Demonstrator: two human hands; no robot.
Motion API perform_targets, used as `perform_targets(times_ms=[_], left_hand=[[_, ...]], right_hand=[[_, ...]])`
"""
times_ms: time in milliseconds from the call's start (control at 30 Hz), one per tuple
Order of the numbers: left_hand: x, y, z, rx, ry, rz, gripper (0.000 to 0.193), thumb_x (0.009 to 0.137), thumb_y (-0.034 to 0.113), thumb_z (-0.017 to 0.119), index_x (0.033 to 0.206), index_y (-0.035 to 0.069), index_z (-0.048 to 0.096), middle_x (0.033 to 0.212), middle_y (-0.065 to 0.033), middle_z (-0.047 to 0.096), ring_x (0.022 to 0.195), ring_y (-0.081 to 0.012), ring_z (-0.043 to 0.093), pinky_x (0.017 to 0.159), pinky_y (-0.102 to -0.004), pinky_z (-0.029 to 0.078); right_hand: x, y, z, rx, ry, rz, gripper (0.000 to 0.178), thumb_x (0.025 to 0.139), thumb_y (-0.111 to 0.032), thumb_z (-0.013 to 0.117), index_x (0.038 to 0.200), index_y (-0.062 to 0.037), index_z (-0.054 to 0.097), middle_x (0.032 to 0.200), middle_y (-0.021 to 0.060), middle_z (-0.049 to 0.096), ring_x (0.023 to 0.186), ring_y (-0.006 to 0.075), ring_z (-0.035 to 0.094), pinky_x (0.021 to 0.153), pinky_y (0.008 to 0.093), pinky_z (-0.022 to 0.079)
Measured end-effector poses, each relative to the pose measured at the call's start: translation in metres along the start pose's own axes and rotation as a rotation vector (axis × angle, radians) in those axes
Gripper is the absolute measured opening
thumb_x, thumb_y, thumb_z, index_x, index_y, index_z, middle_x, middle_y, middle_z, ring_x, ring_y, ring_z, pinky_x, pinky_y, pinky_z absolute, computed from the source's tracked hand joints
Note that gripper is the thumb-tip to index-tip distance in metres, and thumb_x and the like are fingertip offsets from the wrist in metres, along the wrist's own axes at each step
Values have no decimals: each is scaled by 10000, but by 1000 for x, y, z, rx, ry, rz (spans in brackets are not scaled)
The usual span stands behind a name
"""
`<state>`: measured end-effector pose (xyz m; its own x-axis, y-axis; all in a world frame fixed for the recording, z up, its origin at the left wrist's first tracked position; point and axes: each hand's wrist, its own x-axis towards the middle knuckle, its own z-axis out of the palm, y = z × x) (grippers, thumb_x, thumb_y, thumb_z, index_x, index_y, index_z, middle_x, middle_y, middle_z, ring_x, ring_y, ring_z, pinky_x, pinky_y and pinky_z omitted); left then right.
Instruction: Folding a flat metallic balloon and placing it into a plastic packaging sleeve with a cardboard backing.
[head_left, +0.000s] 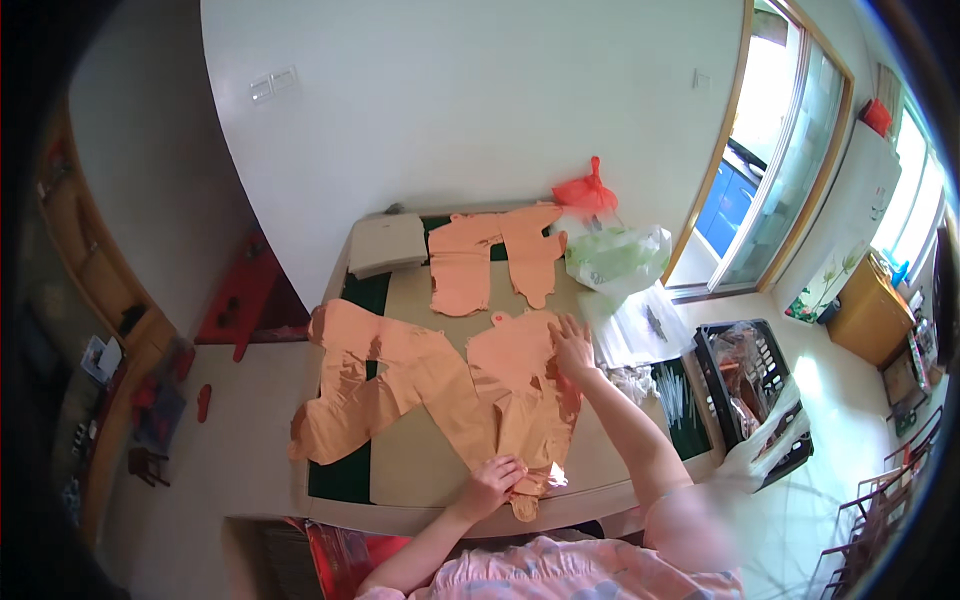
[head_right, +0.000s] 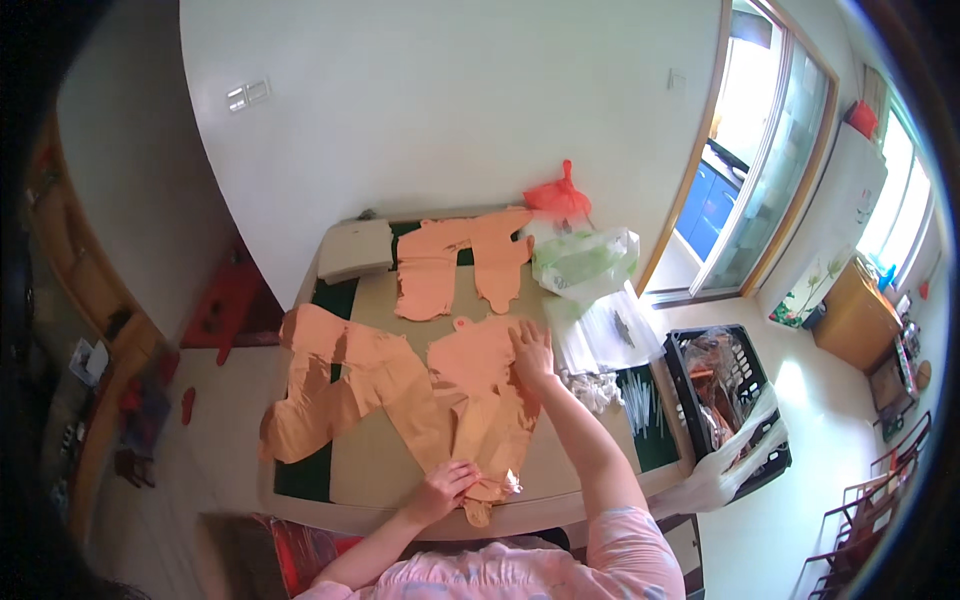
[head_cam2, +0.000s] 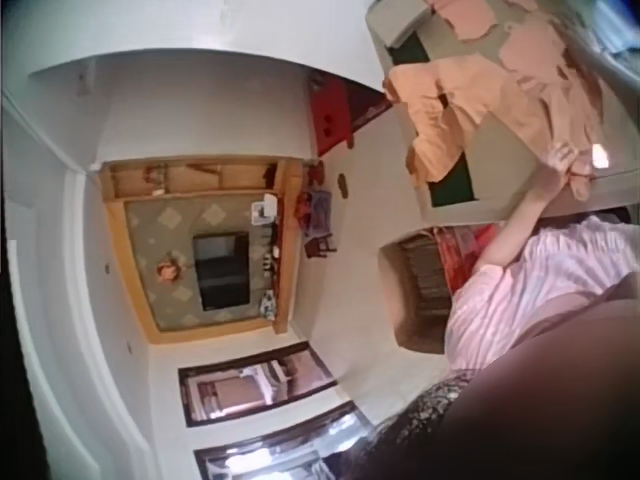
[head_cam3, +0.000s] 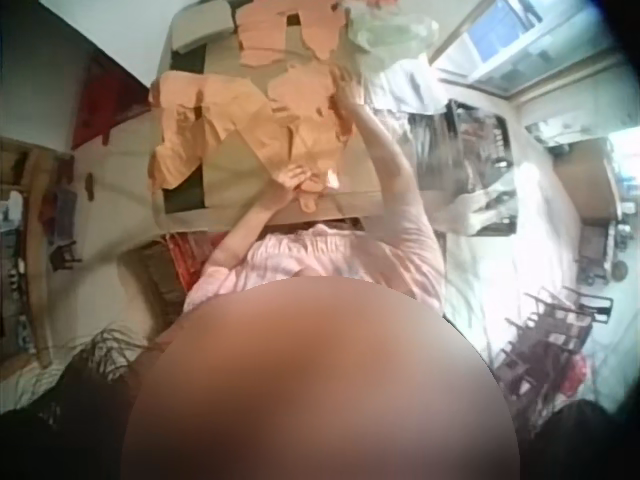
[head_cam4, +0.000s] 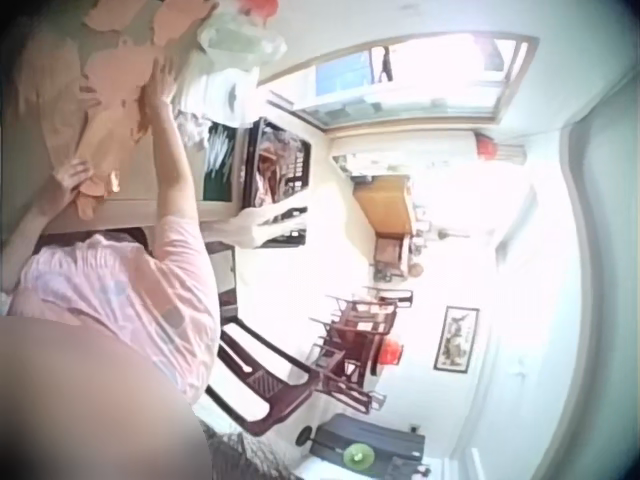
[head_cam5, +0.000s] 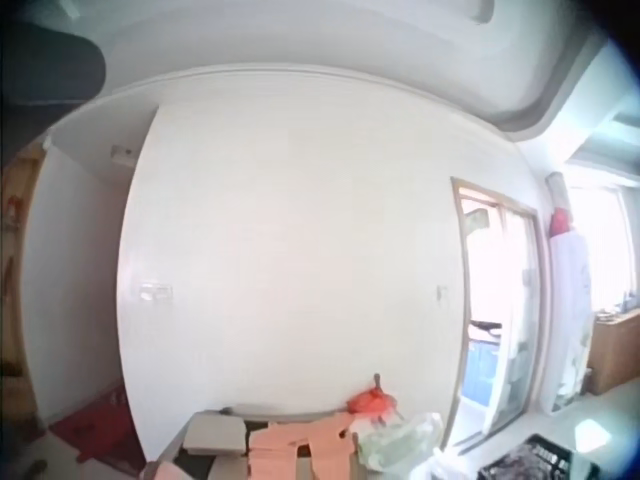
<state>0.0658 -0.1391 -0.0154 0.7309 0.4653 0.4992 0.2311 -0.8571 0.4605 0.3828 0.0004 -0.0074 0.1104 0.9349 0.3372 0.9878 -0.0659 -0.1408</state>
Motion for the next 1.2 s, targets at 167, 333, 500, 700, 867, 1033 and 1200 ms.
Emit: perform_targets(times_ms=[167, 333, 500, 700, 867, 1033, 1200], left_hand=[[2, -1, -9, 12, -12, -22, 343, 752, 63, 686, 1094, 72, 668, 1152, -93, 642, 1147, -251, 569, 1005, -393, 447], [-3, -6, -12, 25, -58, -33, 333, 772, 102, 685, 1104, 100, 663, 1242, -93, 603, 1228, -250, 517, 1063, -420, 396], [-11, -8, -15, -11, -142, -54, 449, 732, 55, 661, 1176, 116, 637, 1326, -95, 546, 1297, -253, 456, 1085, -437, 366], [1, -8, -48, -140, -159, -141, 540, 708, 76, 615, 1246, 118, 599, 1402, -183, 444, 1340, -349, 388, 1079, -485, 341], [49, -41, -33, -50, 71, -195, 473, 792, 173, 635, 1253, 83, 578, 1417, -198, 414, 1331, -351, 383, 1074, -523, 318], [88, -63, 1, 196, 9, -206, 530, 844, 338, 657, 1301, 100, 534, 1451, -177, 385, 1359, -325, 352, 1105, -503, 282], [83, -76, 23, 254, -105, -249, 585, 870, 427, 602, 1339, 94, 494, 1467, -198, 369, 1388, -339, 308, 1110, -535, 246]], right_hand=[[-84, -40, -26, 177, 25, -66, 435, 893, -129, 525, 1327, -101, 510, 1444, 121, 426, 1377, 296, 343, 1130, 541, 218], [-122, -37, -20, 180, 56, 1, 371, 940, -186, 503, 1297, -86, 528, 1379, 126, 494, 1327, 301, 415, 1092, 540, 287], [-122, -41, -20, 191, 57, 36, 388, 947, -199, 505, 1322, -102, 524, 1381, 120, 500, 1325, 302, 421, 1094, 535, 289], [-122, -39, -19, 177, 87, 28, 375, 930, -169, 519, 1295, -82, 527, 1369, 118, 504, 1312, 300, 430, 1088, 534, 299], [-122, -41, -21, 165, 78, 34, 375, 935, -177, 515, 1298, -83, 524, 1373, 118, 502, 1316, 295, 426, 1093, 533, 292], [-123, -42, -20, 172, 64, 45, 380, 940, -197, 509, 1306, -95, 529, 1379, 115, 504, 1324, 289, 424, 1099, 530, 287], [-124, -41, -16, 159, 89, 37, 367, 945, -207, 512, 1295, -100, 540, 1369, 110, 513, 1314, 283, 438, 1095, 524, 296]])
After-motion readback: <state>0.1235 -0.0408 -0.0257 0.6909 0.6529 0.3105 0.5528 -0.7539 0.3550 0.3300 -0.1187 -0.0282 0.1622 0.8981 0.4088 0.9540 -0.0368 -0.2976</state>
